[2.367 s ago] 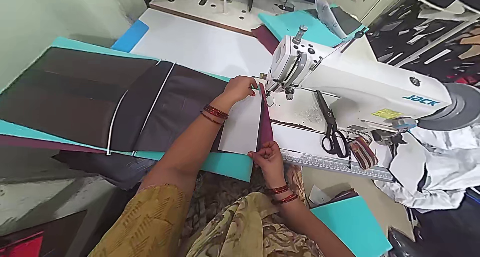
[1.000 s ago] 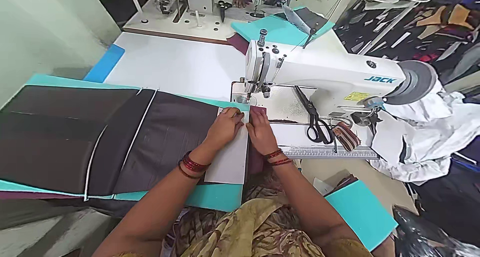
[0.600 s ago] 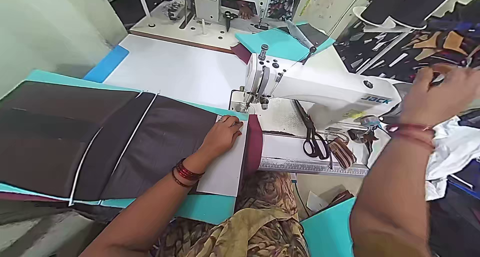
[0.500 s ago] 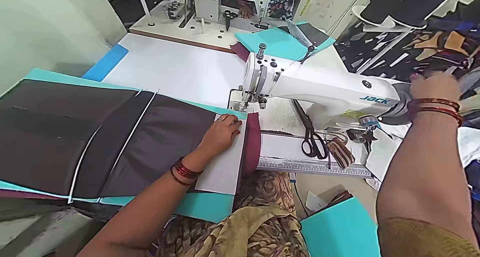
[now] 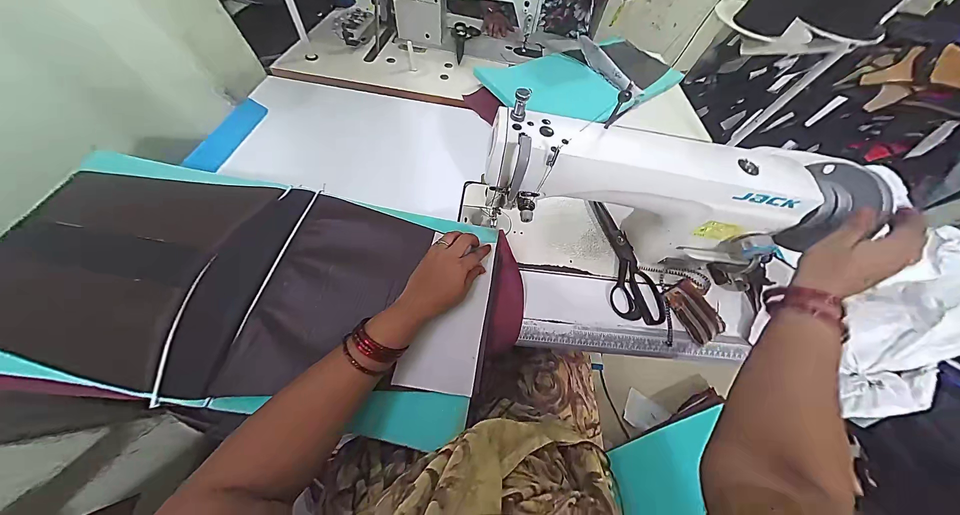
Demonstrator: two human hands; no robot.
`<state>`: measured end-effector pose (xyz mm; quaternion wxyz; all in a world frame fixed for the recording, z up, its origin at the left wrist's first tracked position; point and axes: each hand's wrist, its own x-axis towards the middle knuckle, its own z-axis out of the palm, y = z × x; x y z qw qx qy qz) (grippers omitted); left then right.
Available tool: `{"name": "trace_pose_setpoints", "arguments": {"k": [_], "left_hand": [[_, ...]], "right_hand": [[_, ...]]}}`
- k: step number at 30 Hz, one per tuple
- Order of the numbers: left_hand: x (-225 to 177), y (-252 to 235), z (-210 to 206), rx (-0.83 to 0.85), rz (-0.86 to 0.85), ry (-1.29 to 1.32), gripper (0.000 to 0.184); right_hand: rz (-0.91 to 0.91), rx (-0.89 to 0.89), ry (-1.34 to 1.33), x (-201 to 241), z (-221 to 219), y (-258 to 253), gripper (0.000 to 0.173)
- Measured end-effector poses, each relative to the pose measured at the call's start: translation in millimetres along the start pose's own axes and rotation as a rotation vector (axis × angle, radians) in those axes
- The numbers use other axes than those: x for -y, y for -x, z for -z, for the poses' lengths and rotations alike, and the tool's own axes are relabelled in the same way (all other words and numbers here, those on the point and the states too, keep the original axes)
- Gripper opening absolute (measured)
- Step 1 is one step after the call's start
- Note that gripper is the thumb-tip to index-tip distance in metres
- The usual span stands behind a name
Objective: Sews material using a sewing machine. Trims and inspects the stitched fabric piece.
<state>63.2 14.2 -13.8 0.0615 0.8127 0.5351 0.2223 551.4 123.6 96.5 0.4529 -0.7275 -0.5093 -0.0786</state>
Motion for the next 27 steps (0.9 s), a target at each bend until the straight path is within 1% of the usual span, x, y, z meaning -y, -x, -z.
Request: {"name": "trace_pose_setpoints", "arguments": {"k": [2, 3, 5, 7, 8, 9, 10, 11, 12, 13, 14, 16, 18, 20, 22, 24, 27], "left_hand": [[2, 0, -2, -0.005, 0.001, -0.007, 0.034], [2, -1, -2, -0.003, 0.010, -0.006, 0.034], [1, 1, -2, 0.020, 0.037, -0.003, 0.034], [0, -1, -1, 0.024, 0.048, 0.004, 0.035], [-1, -1, 0, 0.024, 0.050, 0.011, 0.035], [-2, -2, 1, 0.029, 0.052, 0.016, 0.035], [-1, -2, 1, 0.022, 0.045, 0.016, 0.035], [0, -2, 0, 0.011, 0.033, 0.016, 0.034], [1, -2, 0, 0.012, 0.025, 0.018, 0.034], [1, 0, -2, 0.010, 0.015, 0.018, 0.034], [2, 1, -2, 0.009, 0.008, 0.016, 0.034], [4, 0, -5, -0.013, -0.013, 0.002, 0.035], [5, 0, -6, -0.019, -0.013, 0.005, 0.035], [5, -1, -6, -0.011, -0.004, -0.006, 0.036], [2, -1, -7, 0.027, 0.015, -0.027, 0.039], [1, -5, -9, 0.067, 0.026, -0.055, 0.044], [3, -11, -15, 0.065, 0.010, -0.078, 0.045]], "right_hand": [[-0.052, 0.029, 0.000, 14, 1, -25, 0.053], [-0.101, -0.008, -0.014, 14, -4, -31, 0.049], [-0.189, -0.097, -0.032, 11, -10, -21, 0.047], [-0.231, -0.151, -0.064, 19, -6, 7, 0.049], [-0.173, -0.167, -0.114, 29, -5, 31, 0.050], [-0.063, -0.183, -0.169, 45, -9, 62, 0.049], [0.073, -0.153, -0.250, 66, -16, 100, 0.048], [0.233, -0.073, -0.337, 87, -29, 143, 0.042], [0.371, 0.056, -0.427, 110, -42, 189, 0.036], [0.479, 0.224, -0.475, 132, -52, 232, 0.032], [0.560, 0.376, -0.469, 152, -62, 263, 0.033], [0.620, 0.578, -0.418, 173, -85, 296, 0.036], [0.654, 0.670, -0.314, 176, -101, 304, 0.039], [0.709, 0.658, -0.221, 176, -107, 306, 0.043], [0.715, 0.724, -0.143, 176, -105, 304, 0.049], [0.717, 0.775, -0.104, 177, -105, 299, 0.053], [0.735, 0.810, -0.083, 179, -110, 292, 0.054]]}}
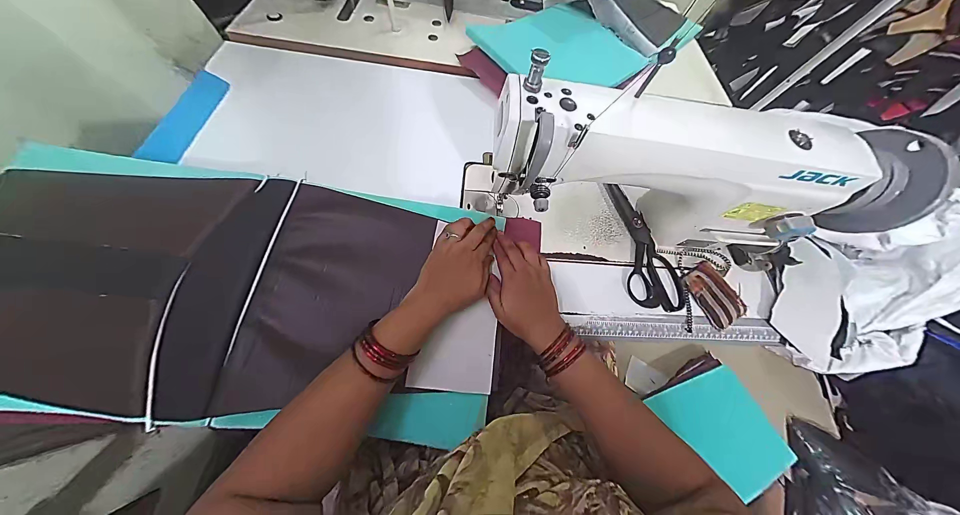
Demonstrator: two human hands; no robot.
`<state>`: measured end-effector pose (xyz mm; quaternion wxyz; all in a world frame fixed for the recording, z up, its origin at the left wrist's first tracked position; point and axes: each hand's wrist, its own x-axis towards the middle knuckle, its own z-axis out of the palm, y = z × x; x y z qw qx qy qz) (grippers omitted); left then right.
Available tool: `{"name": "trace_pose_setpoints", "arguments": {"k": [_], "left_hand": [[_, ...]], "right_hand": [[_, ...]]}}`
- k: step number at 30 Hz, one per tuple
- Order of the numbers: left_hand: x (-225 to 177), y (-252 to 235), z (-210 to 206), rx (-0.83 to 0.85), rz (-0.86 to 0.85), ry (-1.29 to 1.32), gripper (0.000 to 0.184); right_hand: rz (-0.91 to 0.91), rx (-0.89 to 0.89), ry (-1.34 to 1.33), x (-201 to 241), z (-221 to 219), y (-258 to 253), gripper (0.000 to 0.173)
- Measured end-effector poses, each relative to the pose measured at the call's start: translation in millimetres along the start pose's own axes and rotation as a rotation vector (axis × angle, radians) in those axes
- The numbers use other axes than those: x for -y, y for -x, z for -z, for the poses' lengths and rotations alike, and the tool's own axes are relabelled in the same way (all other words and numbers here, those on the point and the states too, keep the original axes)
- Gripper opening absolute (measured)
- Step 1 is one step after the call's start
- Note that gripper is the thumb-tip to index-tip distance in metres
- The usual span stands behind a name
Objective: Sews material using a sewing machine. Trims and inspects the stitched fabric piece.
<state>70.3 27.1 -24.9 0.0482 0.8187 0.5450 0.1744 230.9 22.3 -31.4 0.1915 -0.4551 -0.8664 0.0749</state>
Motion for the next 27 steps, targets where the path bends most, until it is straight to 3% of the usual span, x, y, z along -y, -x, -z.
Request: {"name": "trace_pose_setpoints", "arguments": {"k": [8, 13, 19, 27], "left_hand": [[11, -37, 4, 0.093, 0.052, -0.016, 0.047], [15, -43, 3, 0.106, 0.041, -0.006, 0.043], [18, -46, 5, 0.074, 0.032, 0.012, 0.041], [19, -46, 2, 0.059, 0.043, 0.002, 0.044]], "right_hand": [[-0.099, 0.150, -0.040, -16, 10, -36, 0.052], [-0.141, 0.085, -0.083, -18, 5, -37, 0.051], [-0.066, 0.025, -0.137, -24, 5, -34, 0.045], [-0.065, 0.056, -0.105, -25, 7, -39, 0.045]]}}
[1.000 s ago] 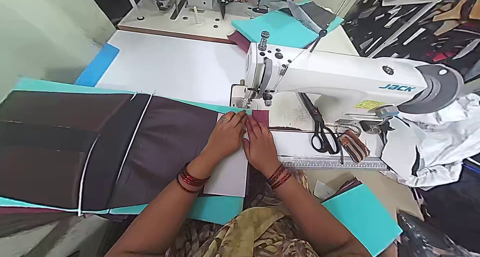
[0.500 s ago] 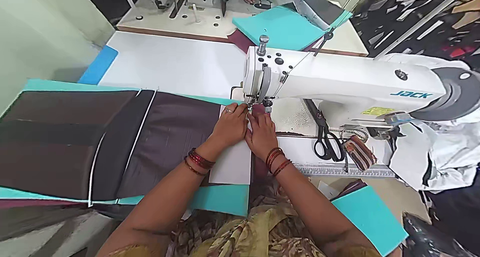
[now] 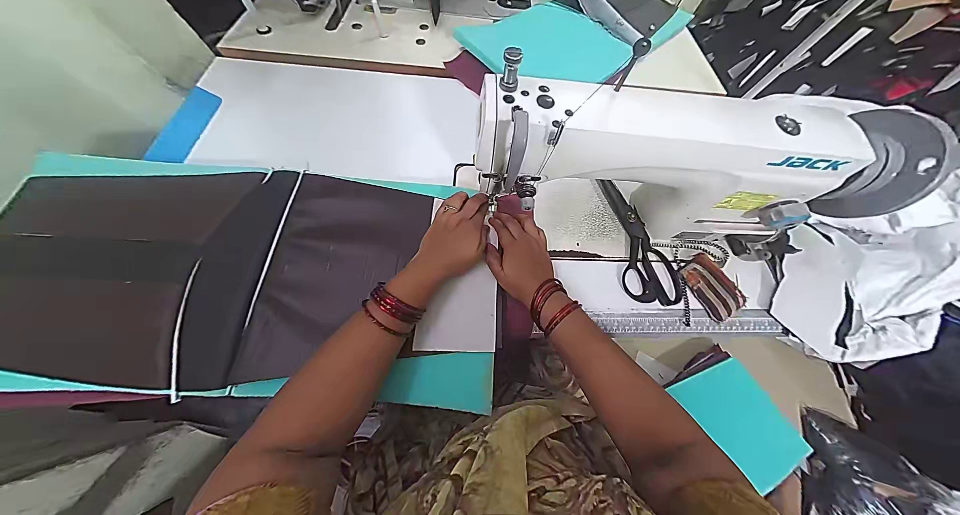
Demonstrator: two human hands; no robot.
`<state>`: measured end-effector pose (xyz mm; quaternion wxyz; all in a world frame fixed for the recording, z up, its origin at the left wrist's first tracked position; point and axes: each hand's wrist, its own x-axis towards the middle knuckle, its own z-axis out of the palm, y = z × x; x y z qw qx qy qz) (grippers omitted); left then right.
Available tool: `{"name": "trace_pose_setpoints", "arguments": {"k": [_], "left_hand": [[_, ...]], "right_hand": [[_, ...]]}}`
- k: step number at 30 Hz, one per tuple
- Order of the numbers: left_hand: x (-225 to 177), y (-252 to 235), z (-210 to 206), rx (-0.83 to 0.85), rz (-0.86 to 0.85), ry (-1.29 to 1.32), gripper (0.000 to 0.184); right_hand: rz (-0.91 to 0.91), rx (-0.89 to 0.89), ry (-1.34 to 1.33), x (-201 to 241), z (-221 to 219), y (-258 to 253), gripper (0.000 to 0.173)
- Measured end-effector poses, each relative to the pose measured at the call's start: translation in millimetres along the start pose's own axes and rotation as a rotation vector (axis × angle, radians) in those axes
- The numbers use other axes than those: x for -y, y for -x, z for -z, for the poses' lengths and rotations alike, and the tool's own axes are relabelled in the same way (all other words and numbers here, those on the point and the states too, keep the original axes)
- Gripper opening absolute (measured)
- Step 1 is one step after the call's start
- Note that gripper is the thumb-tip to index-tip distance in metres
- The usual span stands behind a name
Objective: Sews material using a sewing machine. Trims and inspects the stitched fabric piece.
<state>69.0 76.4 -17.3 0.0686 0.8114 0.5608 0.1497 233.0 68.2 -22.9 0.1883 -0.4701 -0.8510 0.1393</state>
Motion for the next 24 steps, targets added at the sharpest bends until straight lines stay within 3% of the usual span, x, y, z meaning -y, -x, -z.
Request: {"name": "trace_pose_setpoints", "arguments": {"k": [5, 9, 16, 20, 24], "left_hand": [[1, -5, 1, 0.013, 0.003, 0.003, 0.043], [5, -13, 1, -0.015, 0.013, -0.002, 0.041], [2, -26, 8, 0.037, 0.072, -0.009, 0.035], [3, -17, 9, -0.006, 0.032, 0.035, 0.034], [-9, 15, 22, 0.069, 0.076, 0.105, 0.041]], "right_hand": [[-0.019, -0.009, -0.020, -1, -1, -1, 0.045], [0.065, -0.194, -0.043, -6, -8, 2, 0.036], [-0.032, -0.148, -0.045, -6, -6, -7, 0.036], [-0.005, -0.159, -0.126, -8, -3, 2, 0.034], [0.094, -0.178, -0.149, -9, 0, 14, 0.036]]}}
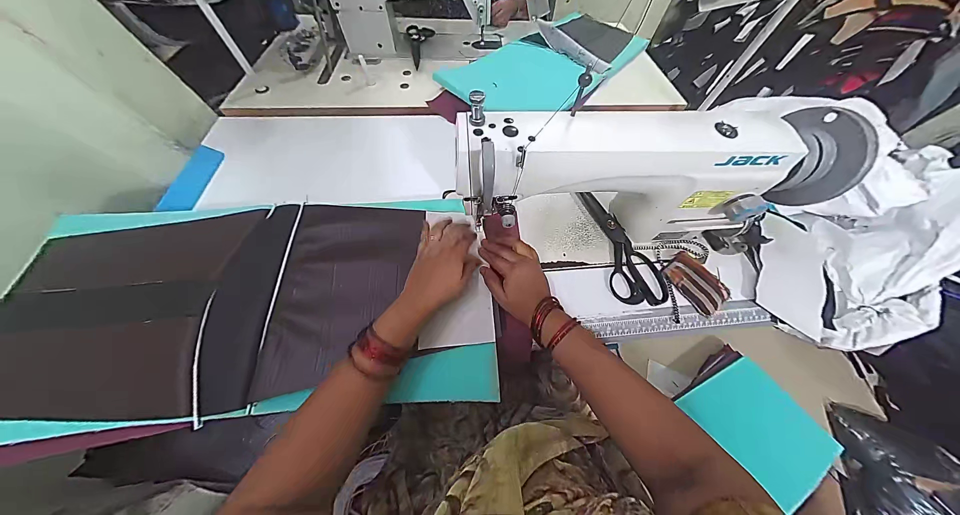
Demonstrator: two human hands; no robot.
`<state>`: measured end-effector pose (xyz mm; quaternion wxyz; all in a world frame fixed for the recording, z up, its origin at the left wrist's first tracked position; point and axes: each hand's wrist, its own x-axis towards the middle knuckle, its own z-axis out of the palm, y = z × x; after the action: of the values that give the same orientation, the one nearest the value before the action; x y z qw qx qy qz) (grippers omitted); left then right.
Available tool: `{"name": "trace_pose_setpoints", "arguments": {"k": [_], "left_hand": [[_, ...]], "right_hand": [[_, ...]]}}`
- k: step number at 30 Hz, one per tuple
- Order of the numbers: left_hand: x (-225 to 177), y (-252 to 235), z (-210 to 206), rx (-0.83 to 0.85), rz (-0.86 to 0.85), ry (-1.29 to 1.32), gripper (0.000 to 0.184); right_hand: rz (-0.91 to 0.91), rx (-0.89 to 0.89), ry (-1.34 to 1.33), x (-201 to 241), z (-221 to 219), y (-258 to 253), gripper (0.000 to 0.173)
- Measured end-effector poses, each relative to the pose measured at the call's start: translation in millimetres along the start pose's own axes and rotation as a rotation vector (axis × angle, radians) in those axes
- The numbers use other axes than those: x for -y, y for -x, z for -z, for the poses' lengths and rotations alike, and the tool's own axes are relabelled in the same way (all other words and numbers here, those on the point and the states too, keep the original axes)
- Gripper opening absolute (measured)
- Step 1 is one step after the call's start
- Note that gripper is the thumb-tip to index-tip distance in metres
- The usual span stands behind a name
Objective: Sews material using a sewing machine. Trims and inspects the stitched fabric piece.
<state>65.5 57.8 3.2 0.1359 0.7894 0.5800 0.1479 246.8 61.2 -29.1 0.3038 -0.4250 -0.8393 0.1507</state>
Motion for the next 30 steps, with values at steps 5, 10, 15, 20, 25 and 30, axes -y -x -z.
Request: {"name": "trace_pose_setpoints", "arguments": {"k": [5, 10, 15, 20, 25, 30], "left_hand": [[8, 25, -16, -0.063, -0.079, -0.005, 0.045], [9, 12, -12, -0.011, -0.050, 0.009, 0.045], [16, -1, -9, 0.009, -0.057, 0.031, 0.044], [20, -16, -2, 0.056, -0.044, 0.042, 0.042], [26, -29, 3, 0.058, -0.062, 0.001, 0.041], [29, -29, -4, -0.013, -0.109, -0.032, 0.042]], "right_hand": [[-0.013, 0.077, 0.121, 5, -3, 0, 0.038], [-0.081, 0.131, 0.116, 5, 0, -8, 0.040], [-0.074, 0.105, 0.072, 3, 0, -6, 0.040], [-0.105, 0.128, 0.093, 4, -1, -10, 0.040], [-0.204, 0.216, 0.124, 6, 1, -22, 0.042], [-0.219, 0.212, 0.105, 4, 3, -23, 0.041]]}}
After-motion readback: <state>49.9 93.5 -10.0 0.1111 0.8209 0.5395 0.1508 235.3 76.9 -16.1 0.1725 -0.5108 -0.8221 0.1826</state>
